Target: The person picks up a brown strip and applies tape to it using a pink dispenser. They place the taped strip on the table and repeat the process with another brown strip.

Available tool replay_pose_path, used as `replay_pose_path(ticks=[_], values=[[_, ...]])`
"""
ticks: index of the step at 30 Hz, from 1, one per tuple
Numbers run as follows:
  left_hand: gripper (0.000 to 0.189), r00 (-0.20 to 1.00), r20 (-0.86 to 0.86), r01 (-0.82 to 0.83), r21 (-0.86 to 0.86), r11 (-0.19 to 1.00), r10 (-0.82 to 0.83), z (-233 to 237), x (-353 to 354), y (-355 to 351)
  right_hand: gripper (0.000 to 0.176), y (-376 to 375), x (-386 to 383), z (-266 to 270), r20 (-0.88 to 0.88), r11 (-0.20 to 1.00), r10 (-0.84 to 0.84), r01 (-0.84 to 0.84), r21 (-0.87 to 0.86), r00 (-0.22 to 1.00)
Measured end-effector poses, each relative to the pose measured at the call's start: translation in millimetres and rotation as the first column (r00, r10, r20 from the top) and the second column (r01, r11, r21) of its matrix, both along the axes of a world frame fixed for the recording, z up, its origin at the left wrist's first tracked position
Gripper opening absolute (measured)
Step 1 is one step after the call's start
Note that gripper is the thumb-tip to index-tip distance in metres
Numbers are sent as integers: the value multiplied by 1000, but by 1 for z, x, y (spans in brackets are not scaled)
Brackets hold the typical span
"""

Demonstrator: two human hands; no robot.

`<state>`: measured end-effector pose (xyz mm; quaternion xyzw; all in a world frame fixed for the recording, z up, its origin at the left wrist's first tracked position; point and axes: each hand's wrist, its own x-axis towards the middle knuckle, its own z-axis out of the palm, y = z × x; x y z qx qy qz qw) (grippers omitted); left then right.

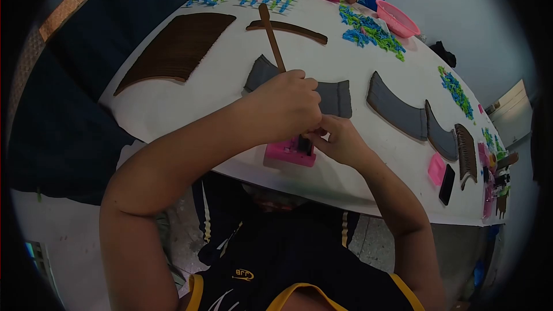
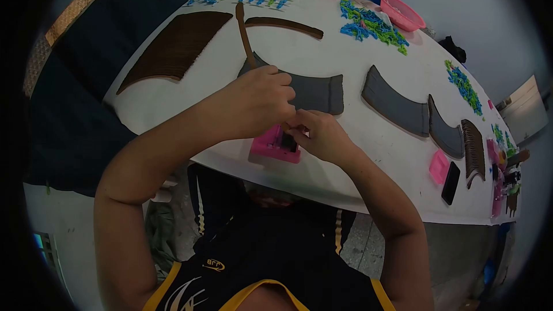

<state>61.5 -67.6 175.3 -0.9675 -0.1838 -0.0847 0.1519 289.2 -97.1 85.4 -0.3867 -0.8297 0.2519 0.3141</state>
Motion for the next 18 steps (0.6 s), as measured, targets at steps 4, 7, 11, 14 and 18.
replay_pose_path(ticks=[4, 7, 11, 14, 18], values=[[12, 1000, 6, 5, 13, 1000, -5, 0, -1, 1, 16, 1, -3, -7, 3, 999, -36, 36, 3, 999], [11, 1000, -26, -7, 24, 1000, 8, 0, -2, 1, 16, 1, -6, -7, -2, 999, -37, 37, 19, 999], [9, 999, 46, 5, -14, 1000, -4, -3, -8, 1, 16, 0, -5, -5, 6, 998, -37, 37, 44, 999], [7, 993, 119, 8, -80, 997, 1, -13, -16, 1, 18, -3, -2, -5, -15, 998, -34, 34, 54, 999], [11, 979, 204, 7, -130, 992, 19, -40, -27, 3, 15, -8, 6, -2, -18, 997, -66, 67, 24, 998]])
